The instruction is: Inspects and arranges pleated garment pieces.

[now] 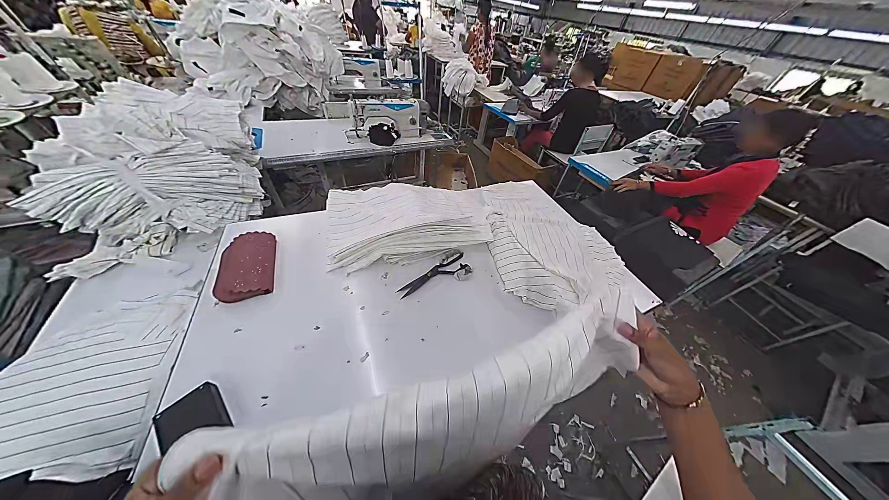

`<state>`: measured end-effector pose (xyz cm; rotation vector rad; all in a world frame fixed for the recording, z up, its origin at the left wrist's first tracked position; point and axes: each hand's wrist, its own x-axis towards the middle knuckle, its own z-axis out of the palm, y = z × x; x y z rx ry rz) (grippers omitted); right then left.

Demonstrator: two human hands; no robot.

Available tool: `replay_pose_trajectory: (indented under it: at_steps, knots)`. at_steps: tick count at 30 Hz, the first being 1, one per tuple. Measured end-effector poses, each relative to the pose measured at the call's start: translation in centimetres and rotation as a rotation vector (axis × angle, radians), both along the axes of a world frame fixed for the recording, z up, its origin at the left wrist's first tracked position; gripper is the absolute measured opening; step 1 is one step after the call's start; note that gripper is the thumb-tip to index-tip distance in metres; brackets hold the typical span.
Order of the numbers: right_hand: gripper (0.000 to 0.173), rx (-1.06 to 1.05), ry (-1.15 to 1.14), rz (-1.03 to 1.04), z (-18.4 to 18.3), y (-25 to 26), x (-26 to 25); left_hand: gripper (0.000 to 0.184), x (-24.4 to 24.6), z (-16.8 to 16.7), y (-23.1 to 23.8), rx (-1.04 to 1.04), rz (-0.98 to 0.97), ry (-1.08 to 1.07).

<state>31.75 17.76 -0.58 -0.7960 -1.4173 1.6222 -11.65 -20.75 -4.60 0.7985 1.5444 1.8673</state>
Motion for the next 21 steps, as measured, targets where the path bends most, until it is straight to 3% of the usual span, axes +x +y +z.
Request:
replay_pose_trajectory:
  at_steps: [2,3,4,7,10,13,15,16,18,21]
  knots:
    - [0.05,0.12,-0.258,-0.018,1.8,2.0,-1.8,0.021,-1.1,2.8,2.4,0.014,0.183,0.042]
    - [0.058,0.181,-0.389,-0.034,2.5,3.6,-2.5,0.008,-2.4,3.3,4.0,-0.054,0.29,0.127]
    - [0.061,0.246,-0.439,-0.072,3.1,5.2,-3.2,0.013,-4.1,3.4,5.6,-0.101,0.365,0.205]
    - [0.053,0.366,-0.27,-0.209,6.4,7.5,-5.3,0.049,-9.0,4.1,9.3,-0.157,0.409,0.382]
    - [0.045,0.519,-0.126,-0.234,11.7,6.6,-6.0,0.06,-13.6,6.9,10.8,-0.019,0.439,0.493]
    - [0.038,0.623,-0.012,-0.236,15.0,4.5,-4.2,0.04,-12.1,12.4,11.5,0.216,0.465,0.35]
    - [0.033,0.638,0.002,-0.239,15.3,3.4,-1.9,0.025,-10.6,13.7,10.9,0.303,0.435,0.258]
    - [0.03,0.629,-0.016,-0.255,14.7,2.7,-0.5,0.026,-10.6,12.7,10.1,0.311,0.389,0.263]
    - [0.026,0.627,-0.112,-0.25,12.5,1.6,2.8,0.045,-11.2,8.1,7.5,0.282,0.207,0.329]
    - [0.016,0.576,-0.284,-0.184,8.1,0.0,7.9,0.062,-7.7,2.6,5.1,0.024,0.176,0.34]
